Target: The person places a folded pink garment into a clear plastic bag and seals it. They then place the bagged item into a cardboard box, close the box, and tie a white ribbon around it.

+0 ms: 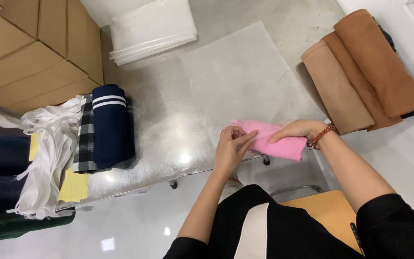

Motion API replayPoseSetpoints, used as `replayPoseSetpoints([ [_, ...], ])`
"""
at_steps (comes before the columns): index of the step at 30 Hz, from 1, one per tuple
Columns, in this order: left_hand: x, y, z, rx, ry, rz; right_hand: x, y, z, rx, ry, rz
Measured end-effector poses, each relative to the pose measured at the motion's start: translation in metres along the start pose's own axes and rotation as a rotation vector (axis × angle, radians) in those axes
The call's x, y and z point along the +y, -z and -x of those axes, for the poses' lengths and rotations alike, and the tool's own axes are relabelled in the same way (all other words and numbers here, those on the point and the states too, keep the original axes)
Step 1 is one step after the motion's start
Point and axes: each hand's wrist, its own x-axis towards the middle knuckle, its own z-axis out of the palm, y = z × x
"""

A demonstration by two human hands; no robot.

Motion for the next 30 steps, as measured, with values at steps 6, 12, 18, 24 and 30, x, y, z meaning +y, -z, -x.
replayPoseSetpoints([
  [6, -0.014, 0.001, -0.006, -0.059, -0.133, -0.284, 0.002, 0.015, -0.019, -0.072, 0.025, 0.045],
  [12, -0.030, -0.017, -0.025, -0.254, -0.057, -0.281, 0.014, 0.027, -0.021, -0.003, 0.140, -0.167],
  [18, -0.039, -0.042, -0.034, -0.130, 0.026, -0.281, 0.050, 0.041, -0.006, 0.111, 0.384, -0.697],
  [24, -0.022, -0.052, -0.036, -0.055, 0.048, -0.366, 0.080, -0.014, 0.020, 0.707, 0.663, -0.488],
  [30, -0.019, -0.035, -0.024, -0.092, -0.019, -0.318, 0.102, -0.068, 0.020, 1.030, 1.019, 0.502],
])
